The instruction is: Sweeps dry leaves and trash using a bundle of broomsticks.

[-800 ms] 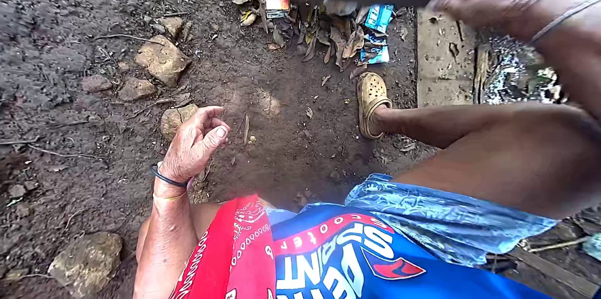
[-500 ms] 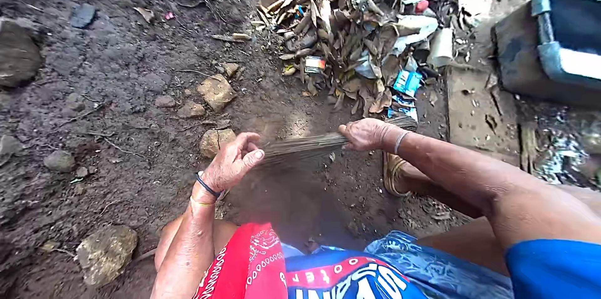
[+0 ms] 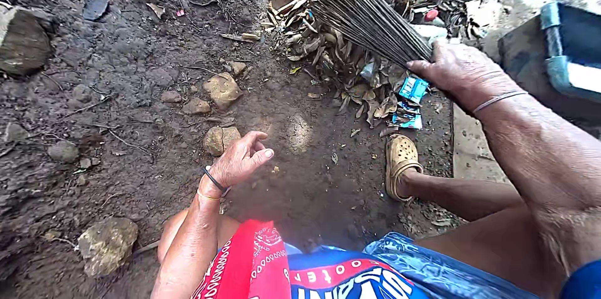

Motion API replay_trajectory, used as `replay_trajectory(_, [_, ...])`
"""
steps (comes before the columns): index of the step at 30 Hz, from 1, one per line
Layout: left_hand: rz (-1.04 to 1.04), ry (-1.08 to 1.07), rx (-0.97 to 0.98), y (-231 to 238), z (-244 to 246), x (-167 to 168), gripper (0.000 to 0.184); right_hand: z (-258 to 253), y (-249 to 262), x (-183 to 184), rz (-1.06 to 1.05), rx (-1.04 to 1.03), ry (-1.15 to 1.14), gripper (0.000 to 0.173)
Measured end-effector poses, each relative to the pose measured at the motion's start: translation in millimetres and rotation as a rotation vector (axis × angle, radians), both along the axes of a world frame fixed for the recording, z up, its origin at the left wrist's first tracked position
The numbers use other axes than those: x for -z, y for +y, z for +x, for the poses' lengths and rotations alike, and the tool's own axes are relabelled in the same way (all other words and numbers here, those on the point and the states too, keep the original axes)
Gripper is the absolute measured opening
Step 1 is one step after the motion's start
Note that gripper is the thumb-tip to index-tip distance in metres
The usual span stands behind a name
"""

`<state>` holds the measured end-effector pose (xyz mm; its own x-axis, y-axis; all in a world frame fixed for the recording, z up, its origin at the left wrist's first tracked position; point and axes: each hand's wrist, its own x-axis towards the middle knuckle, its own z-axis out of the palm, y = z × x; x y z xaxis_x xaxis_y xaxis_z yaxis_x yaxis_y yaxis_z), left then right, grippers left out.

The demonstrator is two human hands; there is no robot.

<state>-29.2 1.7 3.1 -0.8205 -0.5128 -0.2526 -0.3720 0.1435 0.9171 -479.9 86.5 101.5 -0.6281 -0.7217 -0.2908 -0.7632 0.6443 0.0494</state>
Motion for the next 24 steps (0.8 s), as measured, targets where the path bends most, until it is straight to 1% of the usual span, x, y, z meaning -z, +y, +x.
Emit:
replay_trajectory(2, [-0.011, -0.015, 0.012, -0.5, 0.2, 1.4, 0.066, 27.2, -20.5, 18.4, -0.002, -0.084, -0.080, 0.063])
replay_trajectory(5, [-0.007, -0.023, 0.015, -3.7, -2.2, 4.5, 0.066, 75.3, -64.9, 62.2, 0.057, -0.248, -0.181, 0.063])
replay_trajectory(8, [0.012, -0.037, 0.014, -6.0, -8.3, 5.7, 0.067, 113.4, -109.5, 110.3, 0.218, -0.370, -0.261, 0.058])
replay_trajectory(10, [0.033, -0.040, 0.015, -7.3, -10.3, 5.6, 0.066, 107.3, -125.7, 138.7, 0.285, -0.327, -0.305, 0.059])
replay_trajectory(11, [0.043, -0.036, 0.016, -7.4, -10.5, 5.8, 0.066, 93.0, -124.3, 147.8, 0.273, -0.269, -0.306, 0.060])
replay_trajectory(12, [0.051, -0.030, 0.014, -7.7, -11.3, 6.3, 0.066, 72.3, -121.2, 149.6, 0.250, -0.196, -0.285, 0.060])
replay_trajectory(14, [0.053, -0.021, 0.007, -8.3, -10.2, 7.3, 0.066, 24.0, -111.0, 137.9, 0.191, -0.043, -0.205, 0.060])
replay_trajectory(16, [0.047, -0.016, 0.005, -9.3, -7.9, 8.7, 0.066, -17.9, -97.1, 106.4, 0.179, 0.050, -0.088, 0.061])
replay_trajectory(18, [0.040, -0.022, 0.011, -10.1, -6.4, 10.0, 0.065, -46.2, -85.8, 73.4, 0.159, 0.118, 0.004, 0.064])
replay_trajectory(20, [0.040, -0.037, 0.026, -10.1, -6.6, 10.4, 0.064, -59.9, -72.8, 46.1, 0.098, 0.203, 0.051, 0.067])
replay_trajectory(22, [0.008, -0.033, 0.034, -10.3, -6.9, 10.9, 0.065, -71.0, -60.8, 34.4, 0.006, 0.294, 0.066, 0.073])
replay_trajectory(24, [-0.006, -0.011, 0.038, -10.6, -7.2, 10.0, 0.065, -67.9, -56.4, 25.6, -0.072, 0.358, 0.035, 0.077])
